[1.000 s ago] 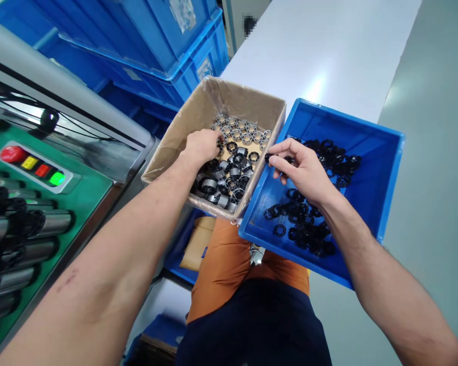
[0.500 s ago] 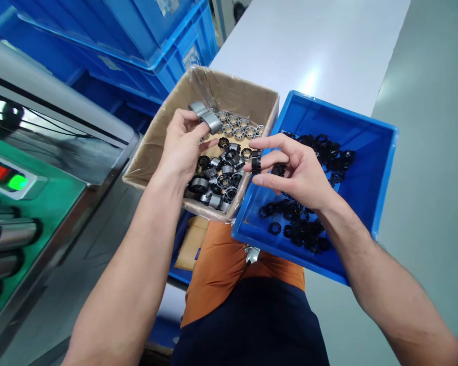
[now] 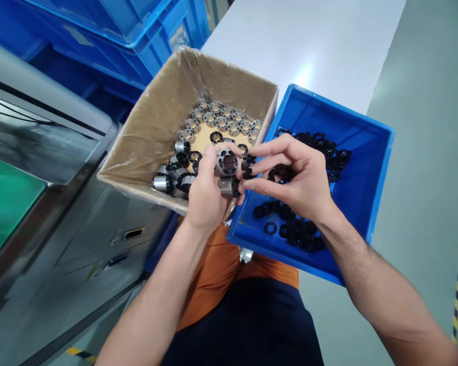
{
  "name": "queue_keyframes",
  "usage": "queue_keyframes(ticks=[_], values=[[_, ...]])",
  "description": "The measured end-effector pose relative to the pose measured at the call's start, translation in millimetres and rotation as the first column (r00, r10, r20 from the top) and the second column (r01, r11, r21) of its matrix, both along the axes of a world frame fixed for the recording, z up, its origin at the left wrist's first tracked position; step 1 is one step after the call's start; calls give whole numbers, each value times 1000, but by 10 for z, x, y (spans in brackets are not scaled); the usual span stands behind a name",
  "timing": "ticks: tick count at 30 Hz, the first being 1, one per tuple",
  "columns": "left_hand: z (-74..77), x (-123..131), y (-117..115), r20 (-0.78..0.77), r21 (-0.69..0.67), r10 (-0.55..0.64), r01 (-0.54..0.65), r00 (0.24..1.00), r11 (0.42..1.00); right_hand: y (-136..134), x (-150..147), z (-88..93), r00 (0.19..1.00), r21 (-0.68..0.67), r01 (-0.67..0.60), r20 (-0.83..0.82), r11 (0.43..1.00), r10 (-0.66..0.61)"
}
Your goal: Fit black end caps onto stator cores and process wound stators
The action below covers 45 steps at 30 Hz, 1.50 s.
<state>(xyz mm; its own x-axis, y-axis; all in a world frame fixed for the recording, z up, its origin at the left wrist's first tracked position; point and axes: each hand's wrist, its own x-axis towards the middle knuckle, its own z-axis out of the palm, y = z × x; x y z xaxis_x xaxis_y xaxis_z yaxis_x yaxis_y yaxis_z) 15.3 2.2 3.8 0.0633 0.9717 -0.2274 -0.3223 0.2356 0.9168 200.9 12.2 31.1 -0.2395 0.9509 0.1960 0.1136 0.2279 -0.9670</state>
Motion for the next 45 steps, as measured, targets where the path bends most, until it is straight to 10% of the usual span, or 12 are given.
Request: queue_keyframes(ticks=[17, 31, 45], values=[[-127, -30, -107, 98, 215, -171, 146, 980, 965, -58, -145, -46, 936, -191, -83, -353, 978, 11], [-167, -25, -139, 27, 350, -202, 180, 979, 919, -44, -120, -41, 957, -297, -103, -288, 949, 14], [-165, 36, -129, -303, 608, 192, 34, 934, 794, -33, -82, 69, 975, -288, -41, -219, 957, -24]])
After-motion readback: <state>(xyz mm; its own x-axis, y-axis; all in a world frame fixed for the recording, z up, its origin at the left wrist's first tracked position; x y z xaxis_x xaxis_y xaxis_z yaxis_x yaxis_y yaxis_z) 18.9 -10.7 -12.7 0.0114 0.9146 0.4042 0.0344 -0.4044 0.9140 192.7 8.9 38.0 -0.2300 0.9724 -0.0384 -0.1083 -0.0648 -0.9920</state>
